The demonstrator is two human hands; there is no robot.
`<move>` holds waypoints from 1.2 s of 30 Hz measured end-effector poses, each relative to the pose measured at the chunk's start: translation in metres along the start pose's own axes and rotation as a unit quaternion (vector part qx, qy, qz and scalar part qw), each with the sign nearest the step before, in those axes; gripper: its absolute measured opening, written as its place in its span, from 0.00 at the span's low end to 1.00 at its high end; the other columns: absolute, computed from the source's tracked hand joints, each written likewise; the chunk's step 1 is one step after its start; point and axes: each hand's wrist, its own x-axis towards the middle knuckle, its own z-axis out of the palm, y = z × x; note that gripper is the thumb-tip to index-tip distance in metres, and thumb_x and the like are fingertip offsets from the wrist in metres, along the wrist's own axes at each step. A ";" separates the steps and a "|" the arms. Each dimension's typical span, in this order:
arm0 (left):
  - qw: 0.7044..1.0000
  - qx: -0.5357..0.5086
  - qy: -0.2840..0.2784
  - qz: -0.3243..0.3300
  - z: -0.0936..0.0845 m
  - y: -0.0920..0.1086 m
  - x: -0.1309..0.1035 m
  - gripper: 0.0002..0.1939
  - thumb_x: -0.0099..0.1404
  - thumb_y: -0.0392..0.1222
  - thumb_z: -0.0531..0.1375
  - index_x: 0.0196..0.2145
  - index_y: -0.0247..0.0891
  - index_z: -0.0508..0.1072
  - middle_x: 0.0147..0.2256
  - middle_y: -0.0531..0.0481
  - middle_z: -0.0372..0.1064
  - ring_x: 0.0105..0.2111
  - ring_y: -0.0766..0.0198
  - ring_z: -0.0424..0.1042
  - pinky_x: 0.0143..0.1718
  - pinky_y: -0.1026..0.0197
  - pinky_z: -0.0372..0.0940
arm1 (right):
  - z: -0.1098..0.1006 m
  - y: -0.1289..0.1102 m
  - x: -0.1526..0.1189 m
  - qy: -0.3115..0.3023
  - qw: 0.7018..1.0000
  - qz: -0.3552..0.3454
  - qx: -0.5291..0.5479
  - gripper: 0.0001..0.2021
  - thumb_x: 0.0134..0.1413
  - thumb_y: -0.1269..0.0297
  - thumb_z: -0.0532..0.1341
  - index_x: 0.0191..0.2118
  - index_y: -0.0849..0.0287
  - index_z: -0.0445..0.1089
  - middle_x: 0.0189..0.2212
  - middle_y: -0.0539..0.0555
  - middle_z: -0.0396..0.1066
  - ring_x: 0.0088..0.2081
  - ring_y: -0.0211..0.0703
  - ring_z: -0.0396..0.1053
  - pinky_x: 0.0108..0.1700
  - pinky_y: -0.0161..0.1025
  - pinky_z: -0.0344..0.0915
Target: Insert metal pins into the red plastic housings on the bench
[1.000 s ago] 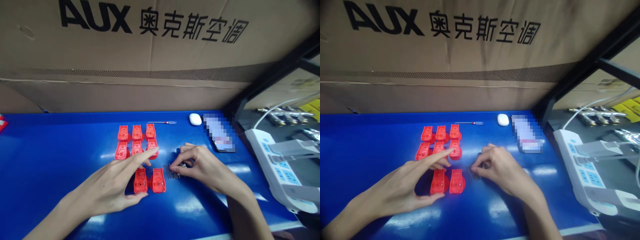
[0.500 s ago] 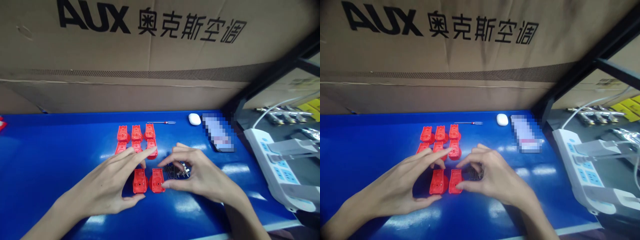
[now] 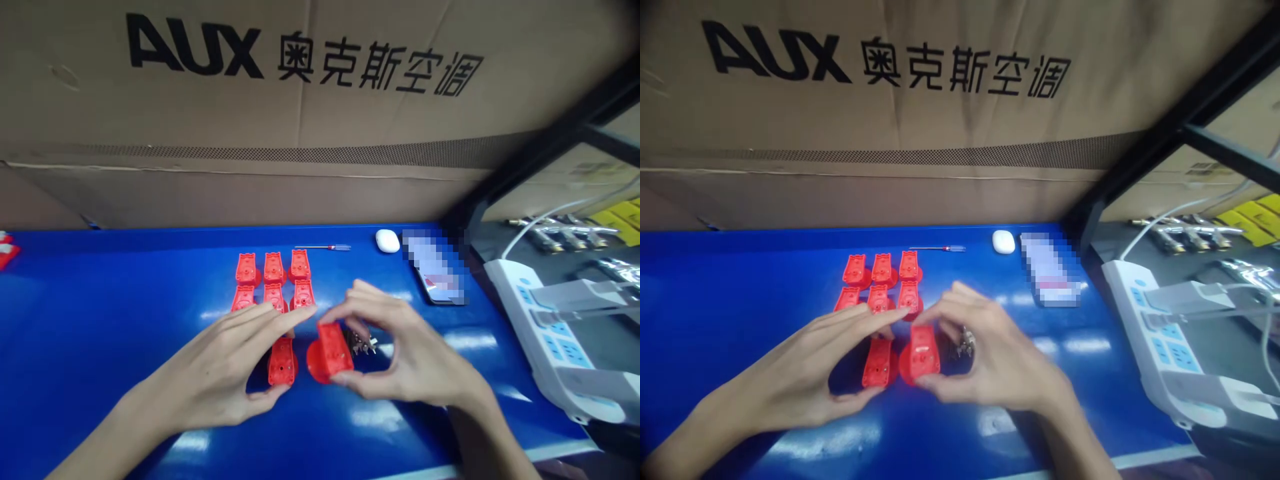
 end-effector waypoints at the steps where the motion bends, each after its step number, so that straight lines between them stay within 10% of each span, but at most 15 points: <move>1: 1.000 0.004 0.001 0.000 0.002 0.000 -0.001 0.44 0.73 0.40 0.65 0.79 0.53 0.49 0.68 0.44 0.71 0.65 0.47 0.75 0.67 0.44 0.72 | -0.007 0.002 0.000 0.029 1.000 0.002 -0.010 0.21 0.55 0.55 0.78 0.54 0.46 0.78 0.34 0.47 0.70 0.39 0.46 0.69 0.45 0.44 0.67; 6: 1.000 0.006 0.003 0.015 0.009 0.003 -0.001 0.44 0.75 0.40 0.64 0.80 0.52 0.47 0.67 0.43 0.72 0.65 0.46 0.74 0.68 0.42 0.71 | -0.037 0.013 0.017 0.133 0.981 0.032 -0.138 0.18 0.61 0.49 0.75 0.51 0.50 0.80 0.49 0.55 0.78 0.48 0.51 0.75 0.46 0.45 0.68; 16: 1.000 -0.007 0.015 0.019 0.021 0.007 0.002 0.45 0.75 0.42 0.66 0.80 0.50 0.48 0.70 0.44 0.69 0.68 0.45 0.71 0.69 0.43 0.70 | -0.033 0.059 0.070 0.068 0.984 0.005 -0.163 0.25 0.65 0.52 0.74 0.62 0.54 0.77 0.56 0.58 0.82 0.54 0.55 0.80 0.57 0.50 0.72; 36: 0.998 -0.011 0.068 0.015 0.037 0.010 -0.001 0.44 0.77 0.44 0.67 0.80 0.43 0.48 0.70 0.39 0.69 0.69 0.48 0.72 0.73 0.40 0.67 | -0.019 0.068 0.057 0.061 0.993 -0.033 -0.100 0.24 0.69 0.55 0.70 0.67 0.47 0.71 0.60 0.58 0.74 0.55 0.53 0.76 0.59 0.54 0.75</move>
